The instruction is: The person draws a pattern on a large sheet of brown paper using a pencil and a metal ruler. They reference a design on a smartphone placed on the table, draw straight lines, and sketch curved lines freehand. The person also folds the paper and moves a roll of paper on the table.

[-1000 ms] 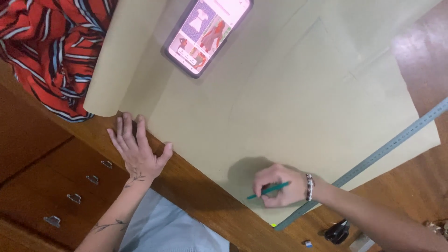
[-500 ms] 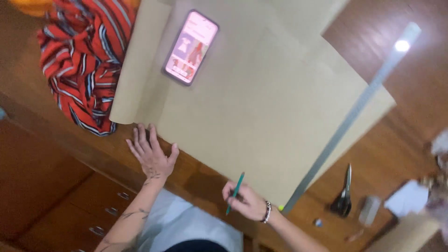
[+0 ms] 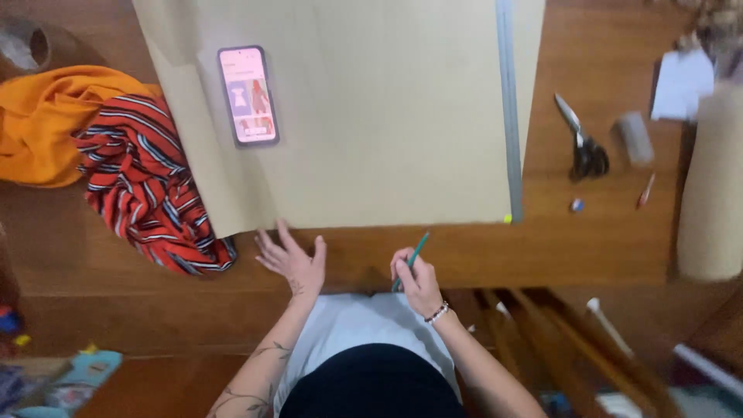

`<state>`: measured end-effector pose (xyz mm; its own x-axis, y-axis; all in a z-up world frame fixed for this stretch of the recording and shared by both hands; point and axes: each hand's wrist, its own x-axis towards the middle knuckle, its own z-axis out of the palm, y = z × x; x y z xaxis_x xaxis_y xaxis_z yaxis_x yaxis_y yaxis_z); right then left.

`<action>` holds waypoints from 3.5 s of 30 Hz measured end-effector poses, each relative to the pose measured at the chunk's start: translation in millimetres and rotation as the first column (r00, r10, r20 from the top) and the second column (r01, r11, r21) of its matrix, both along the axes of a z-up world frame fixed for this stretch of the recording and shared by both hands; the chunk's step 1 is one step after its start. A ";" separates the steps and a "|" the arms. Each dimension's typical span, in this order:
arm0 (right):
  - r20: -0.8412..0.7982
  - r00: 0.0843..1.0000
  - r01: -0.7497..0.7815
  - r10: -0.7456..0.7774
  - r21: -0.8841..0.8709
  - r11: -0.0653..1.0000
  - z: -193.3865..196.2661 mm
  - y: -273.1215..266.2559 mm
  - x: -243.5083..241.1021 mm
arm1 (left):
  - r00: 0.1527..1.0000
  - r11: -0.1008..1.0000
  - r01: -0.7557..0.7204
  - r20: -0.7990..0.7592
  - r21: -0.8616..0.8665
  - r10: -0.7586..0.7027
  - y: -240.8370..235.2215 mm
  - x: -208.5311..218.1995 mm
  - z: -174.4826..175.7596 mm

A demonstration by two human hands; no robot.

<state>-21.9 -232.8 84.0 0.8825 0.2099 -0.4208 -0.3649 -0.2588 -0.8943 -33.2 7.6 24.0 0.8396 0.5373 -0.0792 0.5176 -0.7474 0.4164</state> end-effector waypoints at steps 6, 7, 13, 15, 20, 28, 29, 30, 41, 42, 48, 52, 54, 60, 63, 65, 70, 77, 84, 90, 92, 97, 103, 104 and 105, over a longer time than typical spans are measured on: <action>0.029 0.866 0.500 -0.500 -0.011 0.866 -21.8 34.6 -45.6 | 0.855 0.839 0.518 -0.124 0.167 -0.503 20.5 -11.7 19.5; 0.018 0.862 0.506 -0.506 -0.009 0.862 -17.2 38.4 -51.2 | 0.851 0.834 0.525 -0.135 0.168 -0.508 22.9 -10.5 18.0; 0.031 0.678 0.730 -0.734 0.081 0.678 -38.9 37.5 -81.4 | 0.603 0.621 0.773 0.151 0.130 -0.783 37.5 0.6 5.7; 0.096 0.592 0.794 -0.800 0.098 0.599 -45.6 33.8 -87.8 | 0.514 0.521 0.851 0.096 0.071 -0.853 39.9 9.3 0.1; 0.120 0.547 0.820 -0.828 0.123 0.559 -45.5 38.7 -78.7 | 0.420 0.422 0.904 0.049 0.070 -0.906 34.1 32.6 -13.7; 0.087 0.426 0.893 -0.901 0.116 0.434 -59.3 53.1 -48.6 | 0.205 0.215 0.970 0.090 0.112 -0.975 22.3 39.7 -20.9; 0.055 0.408 0.899 -0.911 0.149 0.411 -71.4 54.4 -43.9 | 0.201 0.212 0.968 0.087 0.137 -0.976 21.3 40.9 -22.0; 0.016 0.371 0.915 -0.928 0.164 0.369 -79.7 59.7 -50.3 | 0.178 0.189 0.971 0.081 0.145 -0.981 23.1 35.1 -20.7; 0.194 0.158 0.952 -0.968 0.231 0.202 -75.5 95.9 23.9 | 0.160 0.174 0.962 0.081 0.211 -0.984 12.4 42.2 -25.3; 0.247 0.171 0.952 -0.954 0.209 0.224 -75.6 98.7 29.6 | 0.178 0.194 0.956 0.092 0.222 -0.980 11.8 42.3 -26.4; 0.559 0.180 0.976 -0.810 -0.001 0.216 -82.0 98.0 37.3 | 0.151 0.168 0.946 0.081 0.276 -0.985 10.0 42.5 -29.6; 0.605 0.181 0.977 -0.776 -0.016 0.215 -76.5 98.8 40.4 | 0.152 0.170 0.943 0.082 0.286 -0.985 8.8 41.7 -30.1; 0.602 0.207 0.970 -0.771 -0.023 0.242 -72.3 96.6 42.6 | 0.148 0.167 0.940 0.085 0.297 -0.985 6.3 42.8 -29.6; 0.565 0.203 0.978 -0.800 -0.078 0.194 -66.5 80.2 36.0 | 0.139 0.150 0.940 0.057 0.306 -0.989 4.4 43.0 -31.2; 0.589 0.101 0.993 -0.802 -0.016 0.113 -77.5 57.1 25.6 | 0.139 0.146 0.945 0.042 0.293 -0.989 5.2 41.3 -30.6; 0.583 0.093 0.993 -0.807 0.009 0.121 -80.2 55.8 26.3 | 0.139 0.142 0.945 0.031 0.293 -0.990 6.7 40.3 -33.8; 0.603 0.209 0.969 -0.770 -0.020 0.247 -73.6 82.5 37.1 | 0.129 0.128 0.948 0.017 0.291 -0.992 5.3 40.9 -33.5; 0.553 0.229 0.968 -0.801 -0.044 0.247 -68.8 84.0 40.2 | 0.135 0.142 0.943 0.043 0.301 -0.990 3.2 42.1 -35.3; 0.530 -0.008 0.993 -0.848 0.106 0.057 -84.0 24.5 18.6 | 0.140 0.143 0.956 0.029 0.258 -0.990 4.5 40.3 -36.3; 0.548 0.027 0.975 -0.836 0.171 0.144 -107.4 37.8 4.4 | 0.150 0.155 0.961 0.040 0.227 -0.988 13.1 39.7 -40.0; 0.518 0.032 0.961 -0.855 0.219 0.169 -105.6 38.1 6.8 | 0.183 0.190 0.956 0.051 0.223 -0.982 11.3 41.6 -33.6; 0.499 0.047 0.952 -0.865 0.239 0.190 -91.7 40.1 13.1 | 0.191 0.210 0.957 0.108 0.199 -0.976 13.3 49.7 -25.1; 0.550 0.090 0.950 -0.830 0.204 0.238 -90.6 44.0 13.1 | 0.196 0.232 0.951 0.183 0.204 -0.963 18.0 50.7 -23.2; 0.557 0.100 0.953 -0.824 0.186 0.241 -85.2 46.7 15.2 | 0.191 0.230 0.949 0.187 0.218 -0.964 18.8 50.4 -23.6; 0.564 0.111 0.955 -0.818 0.167 0.244 -80.0 48.5 17.0 | 0.186 0.228 0.946 0.190 0.231 -0.964 18.5 49.6 -24.2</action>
<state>-4.9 -184.4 4.0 0.4138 -0.8898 0.1927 -0.0420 -0.2300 -0.9723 16.4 26.2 -0.2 0.6856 -0.6975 0.2085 -0.7214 -0.6125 0.3231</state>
